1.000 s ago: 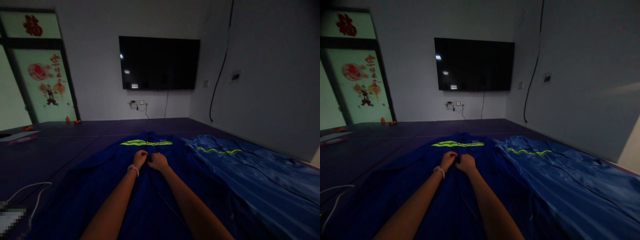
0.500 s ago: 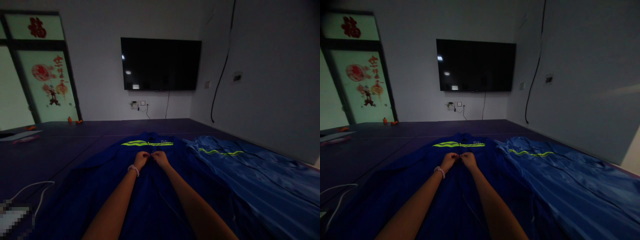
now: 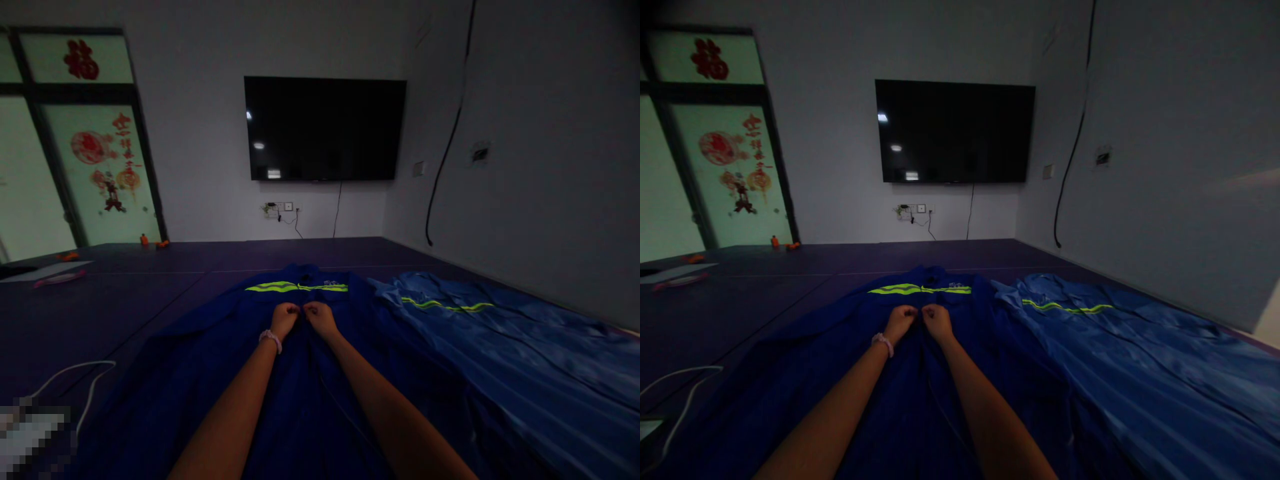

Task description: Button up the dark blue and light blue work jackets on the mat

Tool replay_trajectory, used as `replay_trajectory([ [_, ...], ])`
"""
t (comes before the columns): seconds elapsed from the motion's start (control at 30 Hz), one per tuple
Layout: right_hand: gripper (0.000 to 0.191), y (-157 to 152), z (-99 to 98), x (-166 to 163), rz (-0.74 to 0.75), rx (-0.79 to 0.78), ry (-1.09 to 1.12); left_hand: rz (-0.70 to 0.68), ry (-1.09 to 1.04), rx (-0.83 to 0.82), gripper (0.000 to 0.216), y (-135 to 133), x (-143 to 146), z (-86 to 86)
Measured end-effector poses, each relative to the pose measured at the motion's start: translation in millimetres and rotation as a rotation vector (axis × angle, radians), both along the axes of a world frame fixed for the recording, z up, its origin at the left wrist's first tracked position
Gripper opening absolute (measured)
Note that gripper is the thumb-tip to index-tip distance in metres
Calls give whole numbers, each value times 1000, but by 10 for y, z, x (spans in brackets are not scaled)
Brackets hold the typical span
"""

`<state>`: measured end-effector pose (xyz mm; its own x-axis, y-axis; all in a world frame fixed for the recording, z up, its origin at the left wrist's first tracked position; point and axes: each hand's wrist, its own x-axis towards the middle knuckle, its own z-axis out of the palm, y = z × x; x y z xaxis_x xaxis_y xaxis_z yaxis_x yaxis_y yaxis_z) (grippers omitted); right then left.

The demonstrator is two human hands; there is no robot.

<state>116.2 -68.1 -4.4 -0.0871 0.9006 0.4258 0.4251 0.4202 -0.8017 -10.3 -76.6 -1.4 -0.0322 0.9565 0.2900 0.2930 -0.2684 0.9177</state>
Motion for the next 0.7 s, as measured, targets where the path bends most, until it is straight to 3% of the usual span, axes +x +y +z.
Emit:
replay_trajectory([
  [0.7,24,-17,17,91,-49,-54,-121,26,45,5,26,4,24,8],
])
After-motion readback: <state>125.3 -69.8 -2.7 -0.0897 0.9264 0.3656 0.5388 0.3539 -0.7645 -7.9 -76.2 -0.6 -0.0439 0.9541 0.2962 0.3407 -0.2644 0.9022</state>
